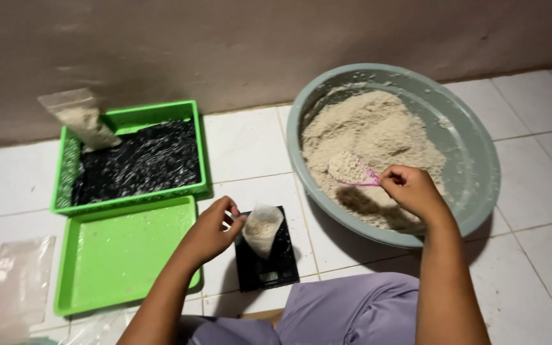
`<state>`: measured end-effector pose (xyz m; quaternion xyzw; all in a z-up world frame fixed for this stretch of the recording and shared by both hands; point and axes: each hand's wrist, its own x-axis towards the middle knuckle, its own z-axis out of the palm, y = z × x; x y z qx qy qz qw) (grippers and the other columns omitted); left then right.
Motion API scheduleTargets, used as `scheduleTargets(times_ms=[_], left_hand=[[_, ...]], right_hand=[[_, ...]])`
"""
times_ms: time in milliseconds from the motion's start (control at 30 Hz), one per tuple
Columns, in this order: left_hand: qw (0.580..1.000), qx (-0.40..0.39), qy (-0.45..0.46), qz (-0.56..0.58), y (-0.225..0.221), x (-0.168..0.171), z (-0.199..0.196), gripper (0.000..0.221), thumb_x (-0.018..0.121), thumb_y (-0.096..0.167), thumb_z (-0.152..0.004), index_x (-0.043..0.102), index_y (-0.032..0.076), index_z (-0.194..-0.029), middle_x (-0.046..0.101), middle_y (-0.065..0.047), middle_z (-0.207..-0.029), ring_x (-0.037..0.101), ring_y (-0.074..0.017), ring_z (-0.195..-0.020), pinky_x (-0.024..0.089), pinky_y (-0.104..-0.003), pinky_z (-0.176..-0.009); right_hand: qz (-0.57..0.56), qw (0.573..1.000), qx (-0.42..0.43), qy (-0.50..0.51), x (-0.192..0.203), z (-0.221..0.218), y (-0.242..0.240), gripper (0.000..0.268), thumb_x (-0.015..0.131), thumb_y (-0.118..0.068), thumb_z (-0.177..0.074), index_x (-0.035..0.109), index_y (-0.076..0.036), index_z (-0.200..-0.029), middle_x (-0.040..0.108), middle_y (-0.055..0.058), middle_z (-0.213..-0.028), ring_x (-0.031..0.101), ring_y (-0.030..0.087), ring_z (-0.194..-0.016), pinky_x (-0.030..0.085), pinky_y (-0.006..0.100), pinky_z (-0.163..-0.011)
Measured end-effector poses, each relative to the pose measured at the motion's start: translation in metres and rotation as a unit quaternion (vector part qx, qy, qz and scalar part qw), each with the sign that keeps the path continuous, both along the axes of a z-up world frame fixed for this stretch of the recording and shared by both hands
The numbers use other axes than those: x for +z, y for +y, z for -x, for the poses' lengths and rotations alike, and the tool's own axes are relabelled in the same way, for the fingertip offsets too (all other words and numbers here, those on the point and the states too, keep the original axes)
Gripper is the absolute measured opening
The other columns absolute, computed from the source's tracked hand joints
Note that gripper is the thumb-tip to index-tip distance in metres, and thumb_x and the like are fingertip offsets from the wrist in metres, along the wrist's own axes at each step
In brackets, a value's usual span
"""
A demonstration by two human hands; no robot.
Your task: Manually filling small plastic bags with a granular substance from a large basin using a scoop and weighing each bag on a digital scale.
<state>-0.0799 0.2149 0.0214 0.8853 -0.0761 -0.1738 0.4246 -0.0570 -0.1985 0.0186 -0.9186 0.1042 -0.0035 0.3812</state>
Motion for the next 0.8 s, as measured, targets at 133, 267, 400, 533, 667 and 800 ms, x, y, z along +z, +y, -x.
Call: scheduleTargets(times_ms=[133,267,400,533,667,800], left_hand=[[1.000,-0.001,0.026,-0.011,-0.003,0.012,0.006,0.030,0.065,0.032,-0.091,0.053,0.005,-0.095,0.066,-0.018,-0.098,0.069,-0.0360,-0.091,0.055,-0.044,-0.079],[1.000,-0.004,0.009,0.001,-0.003,-0.004,0.002,0.027,0.069,0.027,-0.088,0.052,0.007,-0.092,0.065,-0.018,-0.094,0.069,-0.0352,-0.089,0.055,-0.042,-0.075],[1.000,-0.009,0.003,0.000,-0.002,-0.015,0.001,0.026,0.068,0.028,-0.088,0.052,0.007,-0.092,0.063,-0.017,-0.092,0.068,-0.0367,-0.087,0.054,-0.042,-0.072],[1.000,-0.010,0.001,0.008,-0.003,-0.019,-0.001,0.021,0.064,0.027,-0.090,0.051,0.011,-0.089,0.062,-0.013,-0.084,0.067,-0.0312,-0.080,0.053,-0.038,-0.067],[1.000,-0.010,-0.008,0.019,-0.002,-0.022,0.000,0.021,0.064,0.026,-0.090,0.051,0.009,-0.089,0.061,-0.015,-0.084,0.067,-0.0336,-0.081,0.052,-0.040,-0.067],[1.000,-0.018,-0.012,0.014,-0.003,-0.026,-0.003,0.021,0.064,0.026,-0.090,0.050,0.010,-0.089,0.062,-0.014,-0.084,0.067,-0.0341,-0.083,0.052,-0.040,-0.068]], right_hand=[[-0.009,0.994,0.110,0.016,0.029,0.012,0.051,0.013,0.065,-0.008,-0.079,0.076,-0.005,-0.085,0.072,0.020,-0.069,0.063,0.024,-0.069,0.052,0.040,-0.071],[0.011,0.984,0.175,0.012,0.027,0.017,0.090,0.009,0.068,-0.008,-0.078,0.076,-0.008,-0.082,0.073,0.015,-0.067,0.065,0.021,-0.066,0.053,0.037,-0.067],[0.087,0.974,0.202,0.063,0.050,0.024,0.126,0.010,0.068,-0.016,-0.082,0.075,-0.009,-0.085,0.074,0.016,-0.072,0.071,0.029,-0.068,0.054,0.038,-0.065],[0.195,0.950,0.220,0.102,0.074,0.029,0.150,0.015,0.066,-0.024,-0.086,0.077,-0.012,-0.087,0.076,0.011,-0.073,0.073,0.028,-0.070,0.056,0.035,-0.063],[0.302,0.915,0.244,0.113,0.083,0.023,0.177,0.018,0.063,-0.032,-0.088,0.076,-0.021,-0.091,0.075,0.007,-0.077,0.073,0.028,-0.075,0.057,0.036,-0.065],[0.398,0.864,0.292,0.100,0.032,0.000,0.215,0.021,0.061,-0.028,-0.084,0.076,-0.014,-0.085,0.073,0.012,-0.078,0.073,0.033,-0.080,0.059,0.045,-0.067]])
